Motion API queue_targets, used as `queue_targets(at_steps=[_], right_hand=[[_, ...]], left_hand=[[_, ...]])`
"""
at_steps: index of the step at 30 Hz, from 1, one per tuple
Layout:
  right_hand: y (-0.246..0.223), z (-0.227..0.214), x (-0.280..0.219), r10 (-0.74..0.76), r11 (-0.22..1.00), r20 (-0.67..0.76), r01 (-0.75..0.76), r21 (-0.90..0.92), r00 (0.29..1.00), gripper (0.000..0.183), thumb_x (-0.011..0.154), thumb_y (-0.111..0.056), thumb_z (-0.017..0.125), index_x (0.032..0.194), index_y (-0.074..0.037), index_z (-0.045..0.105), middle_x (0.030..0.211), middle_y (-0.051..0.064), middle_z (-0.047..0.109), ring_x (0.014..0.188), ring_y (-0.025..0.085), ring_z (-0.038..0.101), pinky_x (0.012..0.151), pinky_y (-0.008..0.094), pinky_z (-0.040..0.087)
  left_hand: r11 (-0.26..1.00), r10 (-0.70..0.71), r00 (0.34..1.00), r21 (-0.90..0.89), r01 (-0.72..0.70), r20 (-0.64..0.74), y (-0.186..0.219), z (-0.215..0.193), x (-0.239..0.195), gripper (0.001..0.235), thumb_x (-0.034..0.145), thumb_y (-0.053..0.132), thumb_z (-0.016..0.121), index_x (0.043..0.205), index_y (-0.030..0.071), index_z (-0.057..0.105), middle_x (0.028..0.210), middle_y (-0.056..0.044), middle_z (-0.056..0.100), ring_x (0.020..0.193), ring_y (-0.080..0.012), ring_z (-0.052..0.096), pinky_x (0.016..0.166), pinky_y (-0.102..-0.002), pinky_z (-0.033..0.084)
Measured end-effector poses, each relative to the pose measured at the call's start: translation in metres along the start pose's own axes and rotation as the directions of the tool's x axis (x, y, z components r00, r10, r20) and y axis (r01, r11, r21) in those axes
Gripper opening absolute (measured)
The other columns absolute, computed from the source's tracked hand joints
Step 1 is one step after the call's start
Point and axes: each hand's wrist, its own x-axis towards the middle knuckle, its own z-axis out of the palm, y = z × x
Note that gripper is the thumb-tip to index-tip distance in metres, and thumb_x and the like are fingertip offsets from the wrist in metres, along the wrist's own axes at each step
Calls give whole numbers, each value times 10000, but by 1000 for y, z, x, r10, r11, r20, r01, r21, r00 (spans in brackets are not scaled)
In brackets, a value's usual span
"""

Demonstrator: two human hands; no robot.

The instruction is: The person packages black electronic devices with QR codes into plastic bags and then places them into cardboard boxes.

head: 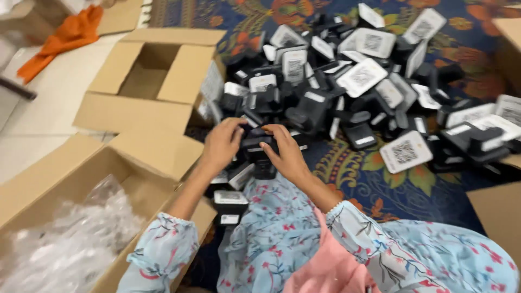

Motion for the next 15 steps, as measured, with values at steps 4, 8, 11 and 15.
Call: queue_targets(at_steps=[4,8,11,15], right_hand=[[-25,77,14,-138,987,214,117,108,967,381,967,-162,687,1304,-28,569,1259,161,640,1211,328,629,1008,412,509],[-70,143,27,-301,954,462,273,127,834,398,971,-238,665,1301,-35,576,1276,171,636,1233,368,586,1045,448,456],[-86,199,25,-535,839,452,512,185,714,413,994,-312,617,1284,-19,591,1292,181,636,1251,379,574,1081,486,381],[-94,237,7,-281,900,834,433,57,475,432,1030,-474,521,959,-72,666,922,130,677,1068,308,631,1192,487,340]], left_hand=[[928,-371,924,33,370,96,-88,-116,-51,177,966,130,603,1072,39,711,999,-126,768,866,-295,749,786,-394,573],[749,-662,675,253,612,326,-162,-180,-119,200,935,192,595,959,59,742,877,-105,801,731,-232,799,728,-382,607],[635,-768,550,500,589,328,-192,-186,-157,221,899,245,632,972,82,762,960,-132,786,858,-269,778,804,-428,586],[532,-803,544,703,472,242,-239,-165,-206,315,848,330,717,1060,103,766,1139,-176,733,1115,-345,689,932,-493,534]])
